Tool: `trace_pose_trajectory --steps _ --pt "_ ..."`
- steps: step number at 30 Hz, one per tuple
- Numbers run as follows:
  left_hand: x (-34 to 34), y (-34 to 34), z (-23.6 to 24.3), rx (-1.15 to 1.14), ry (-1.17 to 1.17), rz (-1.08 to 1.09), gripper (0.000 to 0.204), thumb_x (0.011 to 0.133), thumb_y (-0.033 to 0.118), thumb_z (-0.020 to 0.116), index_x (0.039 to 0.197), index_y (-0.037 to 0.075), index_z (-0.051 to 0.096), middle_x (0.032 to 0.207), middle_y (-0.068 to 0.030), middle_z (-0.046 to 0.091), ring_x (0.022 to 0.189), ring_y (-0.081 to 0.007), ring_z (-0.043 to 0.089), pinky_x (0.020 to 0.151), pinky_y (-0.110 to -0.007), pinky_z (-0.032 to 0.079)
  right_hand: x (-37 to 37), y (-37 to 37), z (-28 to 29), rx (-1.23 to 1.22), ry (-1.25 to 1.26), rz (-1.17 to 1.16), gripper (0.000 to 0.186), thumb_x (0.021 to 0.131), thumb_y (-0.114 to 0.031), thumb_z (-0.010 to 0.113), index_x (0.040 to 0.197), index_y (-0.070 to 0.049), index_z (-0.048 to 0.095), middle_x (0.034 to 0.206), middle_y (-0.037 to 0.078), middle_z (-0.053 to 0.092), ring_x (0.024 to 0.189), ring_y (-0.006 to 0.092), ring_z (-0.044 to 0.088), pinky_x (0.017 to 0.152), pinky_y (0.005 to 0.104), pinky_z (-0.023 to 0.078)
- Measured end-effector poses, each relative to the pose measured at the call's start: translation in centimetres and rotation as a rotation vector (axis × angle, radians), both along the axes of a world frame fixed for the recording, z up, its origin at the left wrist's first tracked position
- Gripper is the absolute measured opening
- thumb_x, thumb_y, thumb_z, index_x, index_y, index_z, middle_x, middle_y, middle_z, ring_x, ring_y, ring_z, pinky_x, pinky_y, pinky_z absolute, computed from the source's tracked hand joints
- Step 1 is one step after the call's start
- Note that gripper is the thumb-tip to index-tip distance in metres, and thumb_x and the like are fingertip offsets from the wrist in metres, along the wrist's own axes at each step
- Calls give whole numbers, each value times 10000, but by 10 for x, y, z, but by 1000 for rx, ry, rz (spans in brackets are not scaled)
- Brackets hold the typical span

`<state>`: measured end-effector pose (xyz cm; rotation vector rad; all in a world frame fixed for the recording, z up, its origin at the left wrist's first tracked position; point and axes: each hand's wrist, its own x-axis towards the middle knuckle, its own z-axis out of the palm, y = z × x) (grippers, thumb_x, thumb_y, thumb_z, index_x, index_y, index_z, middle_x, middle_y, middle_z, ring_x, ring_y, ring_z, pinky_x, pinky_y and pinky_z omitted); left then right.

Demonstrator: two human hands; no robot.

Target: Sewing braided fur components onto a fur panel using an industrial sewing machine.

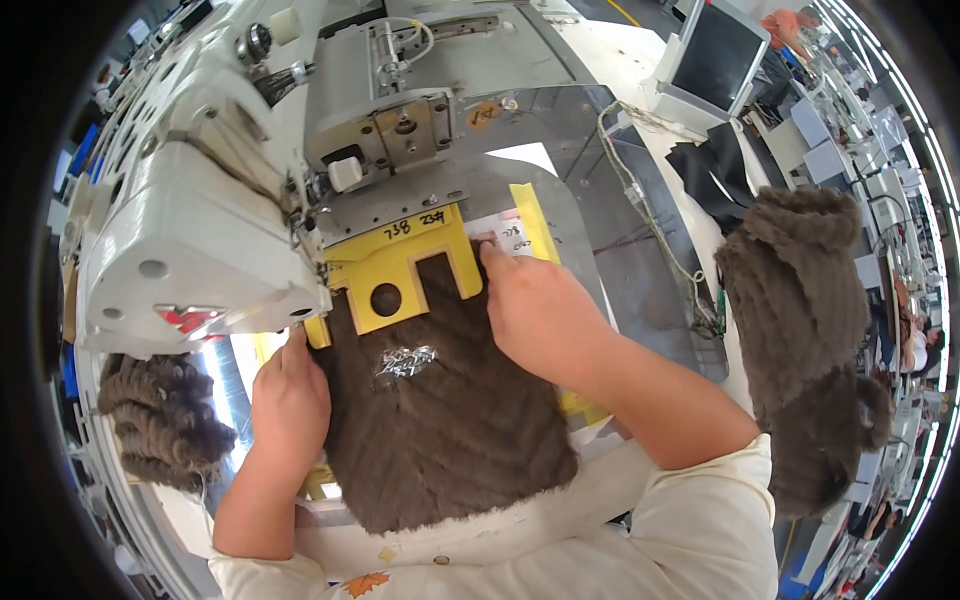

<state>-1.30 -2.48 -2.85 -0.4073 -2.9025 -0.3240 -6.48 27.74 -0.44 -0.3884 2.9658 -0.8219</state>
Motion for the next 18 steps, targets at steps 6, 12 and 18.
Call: trace_pose_trajectory --steps 6,12,18 --pt "2 6 1 59 4 -13 463 867 -19 599 1316 -124 567 805 -223 663 723 -400 654 680 -481 549 5 5 5 -30 26 21 390 932 -94 571 1311 -4 600 963 276 700 902 480 672 807 574 528" --pt "0 2 -6 -101 59 -49 451 842 4 637 1256 -166 589 822 -186 652 720 -308 655 680 -411 558 6 3 13 12 0 28 336 898 -76 616 1214 32 652 942 281 697 888 489 660 810 548 527" --pt "-5 2 -8 -58 -9 -11 413 844 11 609 1220 -155 563 825 -181 656 739 -322 675 693 -419 567 4 4 -1 29 87 -2 362 888 -53 616 1238 28 657 1018 295 690 952 476 660 861 524 522"
